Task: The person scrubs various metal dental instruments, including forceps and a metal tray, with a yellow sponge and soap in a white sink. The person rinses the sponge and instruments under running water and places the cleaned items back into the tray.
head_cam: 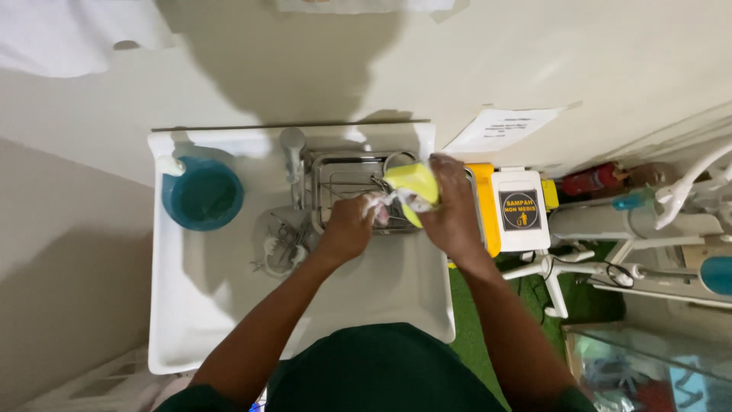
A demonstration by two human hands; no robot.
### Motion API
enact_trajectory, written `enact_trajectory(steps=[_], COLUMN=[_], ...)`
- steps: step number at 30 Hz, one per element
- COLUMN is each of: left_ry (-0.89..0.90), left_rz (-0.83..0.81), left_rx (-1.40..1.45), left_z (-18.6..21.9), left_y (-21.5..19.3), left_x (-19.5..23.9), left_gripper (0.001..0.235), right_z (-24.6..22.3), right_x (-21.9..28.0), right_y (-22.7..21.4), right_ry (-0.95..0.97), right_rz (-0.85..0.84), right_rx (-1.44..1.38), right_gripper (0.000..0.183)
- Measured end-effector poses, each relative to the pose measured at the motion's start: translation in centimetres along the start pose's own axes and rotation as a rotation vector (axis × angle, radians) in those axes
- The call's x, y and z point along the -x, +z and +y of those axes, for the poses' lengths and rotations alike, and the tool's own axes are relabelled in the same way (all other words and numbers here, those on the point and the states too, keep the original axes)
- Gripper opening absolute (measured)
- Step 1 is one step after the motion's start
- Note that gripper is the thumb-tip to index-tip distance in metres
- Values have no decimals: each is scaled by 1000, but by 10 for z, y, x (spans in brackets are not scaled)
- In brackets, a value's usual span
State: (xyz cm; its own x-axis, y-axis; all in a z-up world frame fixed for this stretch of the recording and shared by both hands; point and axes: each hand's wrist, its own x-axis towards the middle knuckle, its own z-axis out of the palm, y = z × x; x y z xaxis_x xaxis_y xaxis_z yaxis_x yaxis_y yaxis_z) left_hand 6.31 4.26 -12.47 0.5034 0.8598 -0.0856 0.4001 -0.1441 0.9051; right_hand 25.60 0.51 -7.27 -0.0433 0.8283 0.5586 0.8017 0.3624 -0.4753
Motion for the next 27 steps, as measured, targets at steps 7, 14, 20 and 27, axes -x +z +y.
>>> enact_trajectory(steps=[7,14,20,27], left_ry=[-75,16,-134,-159], left_rz=[66,-29,-100,73], left_rx=[57,-180,175,653], left_z=[-8,28,44,27], left_y=[-24,-40,-59,-36], left_x=[13,22,21,9], left_gripper=[28,24,28,28], right_z=[-1,21,47,19], right_x=[-8,10,44,54], right_y=[-20,-11,13,26], right_ry=[472,404,848,1011], right_rz=[75,-303,-73,-114], right_rx=[-306,-588,-1406,-1454], right_gripper=[39,42,36,40])
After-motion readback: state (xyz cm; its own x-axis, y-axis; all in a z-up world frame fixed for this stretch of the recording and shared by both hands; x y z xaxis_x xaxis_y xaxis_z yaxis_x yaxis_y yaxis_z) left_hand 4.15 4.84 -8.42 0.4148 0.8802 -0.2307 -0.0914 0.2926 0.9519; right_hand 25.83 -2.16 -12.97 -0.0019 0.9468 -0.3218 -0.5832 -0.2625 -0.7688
